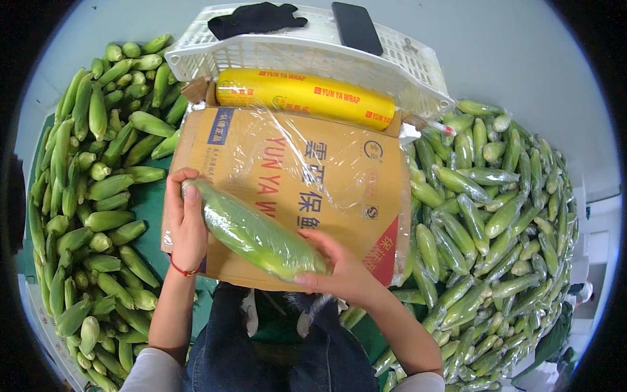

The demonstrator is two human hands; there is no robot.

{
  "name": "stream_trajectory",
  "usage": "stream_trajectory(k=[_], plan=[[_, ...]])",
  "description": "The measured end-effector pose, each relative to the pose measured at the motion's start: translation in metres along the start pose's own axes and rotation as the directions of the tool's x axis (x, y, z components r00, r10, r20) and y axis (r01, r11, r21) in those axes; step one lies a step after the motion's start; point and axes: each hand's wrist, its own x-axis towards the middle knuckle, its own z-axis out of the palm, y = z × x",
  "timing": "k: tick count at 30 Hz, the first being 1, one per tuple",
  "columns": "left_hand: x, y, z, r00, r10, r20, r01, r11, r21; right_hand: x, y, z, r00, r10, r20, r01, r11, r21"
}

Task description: The person wraps ears of corn in plastic film by hand, taking each cob from a pile, wrapping it using a roll of film on a cardboard box, and placing it onto another pile.

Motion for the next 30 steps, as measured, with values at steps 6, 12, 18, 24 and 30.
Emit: stream_trajectory(k=[6, 12, 18, 24, 30], plan=[[-0.047, -0.016, -0.012, 0.788, -0.536, 0.302, 0.601, 0.776, -0.190, -0.027, -0.027, -0.023, 0.576, -0.750, -0.325, 0.546, 0.649, -0.530], [-0.085, -0.020, -0.046, 0.270, -0.628, 0.729, 0.945, 0.317, -0.077, -0.010, -0.054, 0.010, 0.751, -0.642, -0.152, 0.601, 0.571, 0.560], [-0.069, 0.049, 0.039, 0.703, -0.093, 0.705, -0.017, 0.989, 0.148, -0.011, -0.015, -0.017, 0.657, -0.398, -0.640, 0.753, 0.317, 0.576], [-0.063, 0.082, 0.127, 0.248, -0.048, 0.968, -0.603, 0.774, 0.193, -0.066, 0.077, -0.015, 0.713, -0.088, -0.696, 0.657, 0.432, 0.618], [-0.057, 0.037, 0.046, 0.663, -0.027, 0.748, -0.429, 0.805, 0.410, -0.193, 0.129, -0.114, 0.099, 0.276, -0.956, 0.913, 0.357, 0.197]])
